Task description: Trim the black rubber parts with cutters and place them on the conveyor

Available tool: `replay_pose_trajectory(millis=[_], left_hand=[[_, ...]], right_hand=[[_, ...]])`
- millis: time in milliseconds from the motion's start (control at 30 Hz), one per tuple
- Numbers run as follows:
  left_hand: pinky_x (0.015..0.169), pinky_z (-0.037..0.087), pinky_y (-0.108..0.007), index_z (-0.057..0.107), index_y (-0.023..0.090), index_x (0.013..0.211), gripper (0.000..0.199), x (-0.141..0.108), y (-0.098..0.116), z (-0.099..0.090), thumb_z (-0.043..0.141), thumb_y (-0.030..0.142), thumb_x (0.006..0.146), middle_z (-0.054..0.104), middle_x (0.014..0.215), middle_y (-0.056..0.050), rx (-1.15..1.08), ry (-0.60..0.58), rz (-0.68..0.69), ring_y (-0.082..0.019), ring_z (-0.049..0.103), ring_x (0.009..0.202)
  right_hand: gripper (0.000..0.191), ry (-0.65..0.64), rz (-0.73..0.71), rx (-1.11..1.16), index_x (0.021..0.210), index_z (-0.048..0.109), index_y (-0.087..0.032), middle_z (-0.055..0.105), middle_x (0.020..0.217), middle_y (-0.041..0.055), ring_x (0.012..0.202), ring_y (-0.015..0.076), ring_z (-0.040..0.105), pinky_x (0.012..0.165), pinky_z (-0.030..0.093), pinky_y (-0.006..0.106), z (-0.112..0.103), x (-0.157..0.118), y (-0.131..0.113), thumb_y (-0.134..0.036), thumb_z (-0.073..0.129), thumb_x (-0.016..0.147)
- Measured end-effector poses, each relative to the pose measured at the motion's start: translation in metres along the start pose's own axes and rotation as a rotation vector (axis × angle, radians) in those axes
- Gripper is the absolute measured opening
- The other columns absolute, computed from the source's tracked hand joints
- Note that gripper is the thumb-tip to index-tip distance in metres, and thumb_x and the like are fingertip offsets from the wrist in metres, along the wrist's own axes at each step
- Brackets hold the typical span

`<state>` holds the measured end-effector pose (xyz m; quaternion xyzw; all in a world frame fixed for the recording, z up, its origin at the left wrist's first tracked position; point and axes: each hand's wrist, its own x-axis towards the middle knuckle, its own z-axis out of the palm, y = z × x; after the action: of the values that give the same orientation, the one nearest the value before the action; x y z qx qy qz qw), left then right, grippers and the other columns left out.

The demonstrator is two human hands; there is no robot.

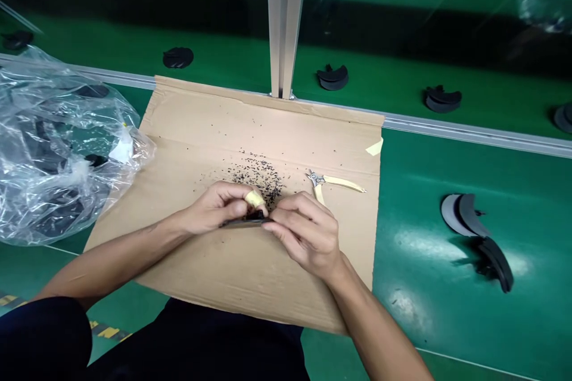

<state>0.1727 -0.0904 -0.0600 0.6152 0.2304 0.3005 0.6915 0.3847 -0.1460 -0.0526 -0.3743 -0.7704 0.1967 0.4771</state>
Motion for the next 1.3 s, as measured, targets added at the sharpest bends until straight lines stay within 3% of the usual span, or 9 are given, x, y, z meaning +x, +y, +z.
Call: replay_pose_trajectory(millis=[100,200,367,467,767,833,967,1167,1300], left_hand=[[0.088,0.058,-0.034,0.075,0.018,0.110,0.056,0.001,-0.005,0.001,0.068,0.066,0.084,0.073,0.105,-0.011,0.106,0.025,0.119,-0.021,0.070,0.100],[0.083,0.057,-0.030,0.075,0.019,0.107,0.030,0.000,-0.008,0.004,0.080,0.039,0.085,0.073,0.099,-0.008,0.276,0.128,0.194,-0.017,0.069,0.092],[0.084,0.060,-0.032,0.075,0.017,0.107,0.021,0.001,-0.011,0.004,0.075,0.030,0.089,0.075,0.099,-0.008,0.284,0.236,0.257,-0.018,0.071,0.094],[0.086,0.061,-0.032,0.074,0.017,0.106,0.021,0.002,-0.011,0.003,0.075,0.029,0.089,0.075,0.099,-0.008,0.270,0.253,0.280,-0.018,0.072,0.096],[0.076,0.059,-0.027,0.073,0.017,0.102,0.022,-0.001,-0.015,0.002,0.078,0.030,0.086,0.073,0.091,-0.006,0.308,0.292,0.249,-0.015,0.069,0.084],[0.072,0.058,-0.026,0.073,0.017,0.104,0.023,-0.001,-0.015,0.002,0.077,0.032,0.087,0.073,0.090,-0.006,0.328,0.319,0.232,-0.014,0.068,0.080],[0.076,0.059,-0.026,0.074,0.018,0.106,0.023,-0.001,-0.012,0.002,0.074,0.033,0.089,0.076,0.096,-0.007,0.363,0.344,0.281,-0.015,0.070,0.086],[0.074,0.060,-0.024,0.074,0.015,0.105,0.025,-0.003,-0.007,0.002,0.076,0.033,0.088,0.078,0.093,-0.007,0.372,0.308,0.270,-0.015,0.073,0.082],[0.073,0.058,-0.025,0.075,0.017,0.104,0.021,-0.004,-0.007,0.000,0.076,0.030,0.088,0.077,0.090,-0.006,0.422,0.281,0.310,-0.015,0.071,0.080]], right_hand=[[0.016,0.019,-0.020,-0.065,0.100,0.069,-0.019,0.068,0.089,0.0046,0.078,0.0163,0.066,0.068,0.056,0.031,-0.004,0.001,0.006,-0.011,0.074,0.087],[0.025,-0.122,-0.002,-0.132,0.113,0.067,-0.022,0.069,0.103,0.0079,0.093,0.0213,0.068,0.080,0.057,0.037,-0.019,0.004,0.017,-0.029,0.074,0.090],[0.062,-0.277,0.278,-0.628,0.128,0.063,-0.016,0.058,0.127,0.0211,0.115,0.0406,0.057,0.088,0.054,0.056,-0.049,0.001,0.043,-0.058,0.074,0.083],[0.056,-0.355,0.388,-0.763,0.122,0.066,-0.014,0.060,0.118,0.0209,0.106,0.0409,0.058,0.081,0.054,0.054,-0.054,-0.004,0.052,-0.054,0.073,0.083],[0.030,-0.277,0.389,-0.565,0.115,0.064,-0.019,0.065,0.108,0.0139,0.096,0.0301,0.063,0.078,0.051,0.043,-0.042,0.003,0.036,-0.034,0.053,0.092],[0.027,-0.222,0.372,-0.482,0.115,0.062,-0.019,0.067,0.107,0.0125,0.099,0.0288,0.064,0.081,0.051,0.042,-0.039,0.005,0.030,-0.032,0.049,0.095],[0.022,-0.093,0.390,-0.235,0.118,0.060,-0.021,0.070,0.098,0.0069,0.084,0.0204,0.066,0.068,0.051,0.032,-0.030,0.007,0.015,-0.027,0.049,0.099],[0.034,-0.129,0.105,-0.188,0.123,0.061,-0.022,0.072,0.103,0.0083,0.087,0.0207,0.067,0.076,0.056,0.036,-0.021,0.008,0.005,-0.019,0.070,0.090],[0.038,-0.170,0.049,-0.185,0.125,0.061,-0.021,0.073,0.107,0.0106,0.087,0.0219,0.069,0.075,0.059,0.039,-0.021,0.007,0.007,-0.018,0.071,0.089]])
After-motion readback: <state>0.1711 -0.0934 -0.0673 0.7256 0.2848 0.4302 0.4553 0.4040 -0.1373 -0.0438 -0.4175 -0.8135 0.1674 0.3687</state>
